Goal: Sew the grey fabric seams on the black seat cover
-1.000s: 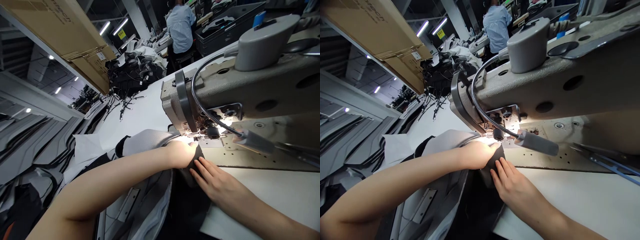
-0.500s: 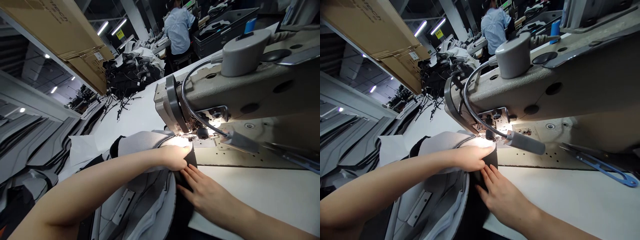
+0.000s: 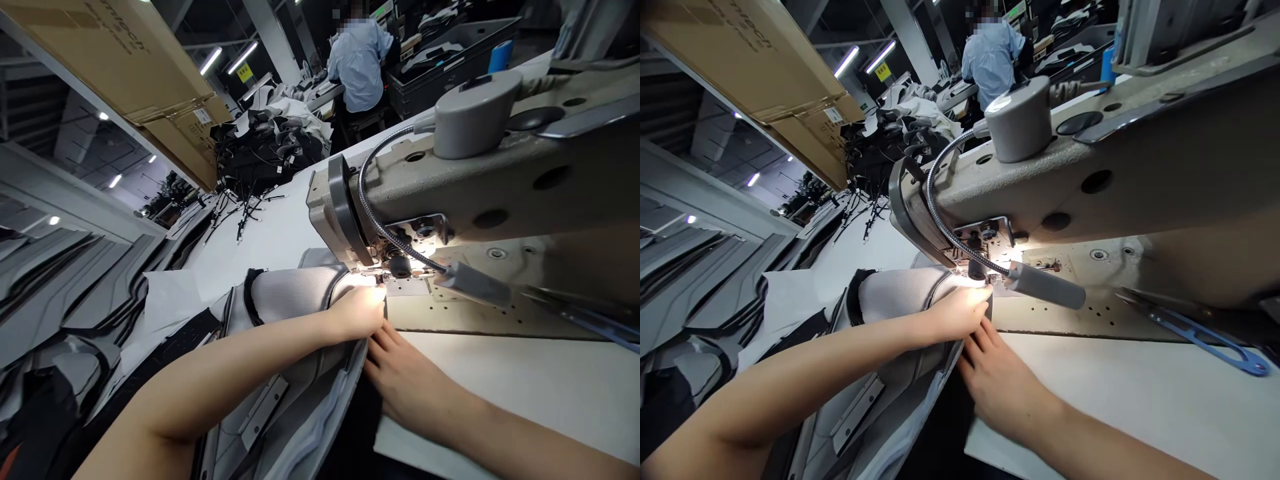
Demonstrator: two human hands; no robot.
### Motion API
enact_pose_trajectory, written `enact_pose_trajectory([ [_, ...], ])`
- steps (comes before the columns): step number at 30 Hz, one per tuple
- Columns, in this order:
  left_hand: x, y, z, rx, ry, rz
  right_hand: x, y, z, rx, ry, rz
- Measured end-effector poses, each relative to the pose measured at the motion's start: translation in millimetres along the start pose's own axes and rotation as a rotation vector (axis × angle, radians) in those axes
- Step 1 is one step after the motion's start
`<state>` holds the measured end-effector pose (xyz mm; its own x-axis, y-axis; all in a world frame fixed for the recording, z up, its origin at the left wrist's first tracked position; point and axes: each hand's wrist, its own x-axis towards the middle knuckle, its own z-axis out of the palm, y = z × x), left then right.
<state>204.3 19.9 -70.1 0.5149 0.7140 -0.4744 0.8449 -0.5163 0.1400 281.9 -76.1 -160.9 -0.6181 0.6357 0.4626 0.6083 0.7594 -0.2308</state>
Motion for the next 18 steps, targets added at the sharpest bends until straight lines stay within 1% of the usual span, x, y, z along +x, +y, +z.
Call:
enact_pose_trajectory([
  [2, -1.2, 5.0, 0.3, 0.063, -0.012, 0.068, -6.1, -14.5, 1.8, 0.004, 0.006, -0.040],
  [3, -6.5, 8.4, 0.5, 0.112, -0.003, 0.099, -9.9, -21.8, 4.3, -0.001, 0.013, -0.063],
  [4, -15.9, 11.8, 1.3, 0.158, 0.030, 0.121, -13.8, -28.7, 7.9, -0.006, 0.023, -0.078],
  [6, -45.7, 16.7, 7.3, 0.198, 0.127, 0.158, -20.1, -40.3, 17.5, -0.010, 0.051, -0.079],
  [7, -64.4, 17.2, 13.4, 0.175, 0.174, 0.172, -21.9, -45.5, 23.2, -0.006, 0.065, -0.073],
  [9, -102.3, 13.2, 31.9, 0.072, 0.200, 0.191, -22.4, -56.4, 35.2, 0.013, 0.110, -0.071],
  [10, -118.5, 8.9, 43.0, -0.004, 0.182, 0.188, -21.1, -62.5, 41.1, 0.016, 0.136, -0.074],
  [11, -131.2, 3.2, 54.1, -0.089, 0.137, 0.187, -19.3, -69.2, 46.3, 0.011, 0.167, -0.066],
  [12, -139.7, -3.3, 64.0, -0.175, 0.095, 0.177, -17.0, -76.3, 50.5, 0.000, 0.200, -0.049],
  [13, -143.9, -10.3, 72.0, -0.256, 0.073, 0.164, -14.8, -83.4, 53.4, -0.012, 0.225, -0.029],
  [14, -144.1, -17.3, 77.4, -0.329, 0.078, 0.144, -12.7, -90.0, 54.8, -0.023, 0.235, -0.013],
  [16, -135.9, -30.4, 80.3, -0.435, 0.168, 0.077, -10.1, -100.5, 52.9, -0.048, 0.226, -0.010],
  [18, -123.4, -40.6, 76.6, -0.487, 0.289, 0.029, -9.4, -105.6, 46.0, -0.071, 0.255, -0.037],
])
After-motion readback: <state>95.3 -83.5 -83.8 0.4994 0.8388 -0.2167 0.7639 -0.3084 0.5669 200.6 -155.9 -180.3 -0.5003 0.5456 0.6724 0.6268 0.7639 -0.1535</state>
